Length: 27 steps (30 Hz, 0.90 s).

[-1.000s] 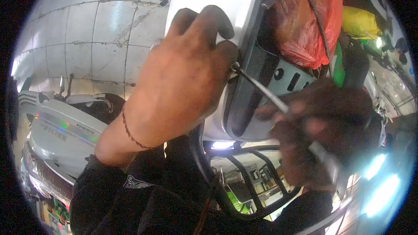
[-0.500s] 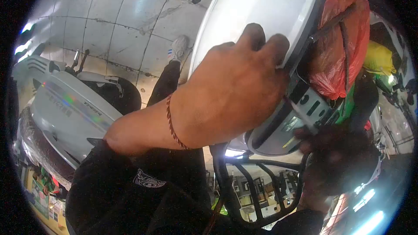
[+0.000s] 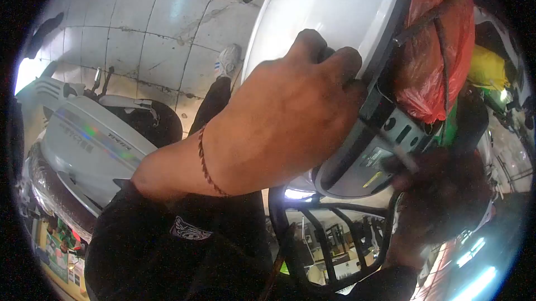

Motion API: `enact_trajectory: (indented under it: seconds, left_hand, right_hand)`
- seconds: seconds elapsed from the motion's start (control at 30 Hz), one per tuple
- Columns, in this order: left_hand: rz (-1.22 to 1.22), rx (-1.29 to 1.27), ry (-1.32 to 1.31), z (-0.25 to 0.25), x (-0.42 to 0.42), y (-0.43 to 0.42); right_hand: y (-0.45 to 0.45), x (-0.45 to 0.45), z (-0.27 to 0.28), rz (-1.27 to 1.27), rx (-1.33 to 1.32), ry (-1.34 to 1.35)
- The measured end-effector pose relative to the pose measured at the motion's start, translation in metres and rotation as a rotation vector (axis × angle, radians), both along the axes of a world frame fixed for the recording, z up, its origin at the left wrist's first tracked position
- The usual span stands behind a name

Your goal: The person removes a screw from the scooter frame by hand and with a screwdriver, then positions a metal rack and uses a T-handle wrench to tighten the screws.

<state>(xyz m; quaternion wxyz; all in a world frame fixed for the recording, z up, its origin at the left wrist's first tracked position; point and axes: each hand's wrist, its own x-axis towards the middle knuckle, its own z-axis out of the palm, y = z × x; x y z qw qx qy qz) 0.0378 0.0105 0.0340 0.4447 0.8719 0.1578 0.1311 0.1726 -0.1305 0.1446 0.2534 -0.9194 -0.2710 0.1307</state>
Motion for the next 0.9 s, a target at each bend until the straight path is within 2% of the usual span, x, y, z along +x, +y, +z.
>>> enact_trajectory:
  seconds: [0.07, 0.17, 0.2, 0.27, 0.33, 0.4, 0.47, 0.53, 0.57, 0.67, 0.7, 0.77, 0.8, 0.9]
  left_hand:
    - [-0.015, -0.006, 0.012, 0.002, 0.001, -0.001]
    - [0.009, 0.0, 0.019, 0.002, 0.003, -0.003]
    - [0.038, -0.004, 0.01, 0.002, 0.002, -0.005]
    - [0.018, 0.015, 0.015, 0.004, 0.001, -0.006]
    - [0.011, 0.052, 0.029, 0.003, 0.002, -0.006]
    - [0.069, -0.019, 0.047, 0.004, 0.004, -0.012]
    - [0.053, -0.006, 0.07, 0.007, 0.005, -0.014]
    - [0.048, 0.021, 0.098, 0.009, 0.005, -0.008]
    - [0.007, 0.033, 0.12, 0.011, 0.004, -0.004]
    - [-0.051, 0.079, 0.151, 0.014, 0.003, -0.002]
    - [-0.062, 0.111, 0.158, 0.013, 0.004, -0.002]
    - [-0.047, 0.174, 0.158, 0.011, 0.003, -0.003]
    - [-0.035, 0.22, 0.158, 0.011, 0.002, -0.004]
    - [-0.076, 0.18, 0.194, 0.013, 0.004, -0.001]
  right_hand:
    - [0.002, 0.0, 0.002, -0.018, -0.069, -0.071]
    - [0.001, -0.006, 0.007, -0.058, 0.259, 0.564]
    - [0.001, -0.004, 0.005, -0.064, 0.258, 0.565]
    - [0.004, 0.009, -0.004, 0.121, 0.111, 0.123]
    - [0.0, 0.004, -0.005, 0.091, 0.081, 0.087]
    - [0.001, 0.004, -0.006, 0.066, 0.018, 0.01]
    - [0.001, 0.0, -0.005, 0.086, 0.047, 0.082]
    - [-0.001, -0.003, 0.001, 0.188, 0.267, 0.531]
    - [-0.004, 0.003, -0.002, 0.266, 0.292, 0.592]
    - [-0.032, 0.038, -0.015, 0.415, 0.023, 0.103]
    - [-0.021, 0.027, -0.013, 0.415, 0.037, 0.096]
    - [0.012, -0.007, -0.009, 0.424, 0.369, 0.469]
    - [0.013, 0.002, -0.013, 0.69, 0.411, 0.383]
    - [0.012, 0.001, -0.008, 0.617, 0.383, 0.34]
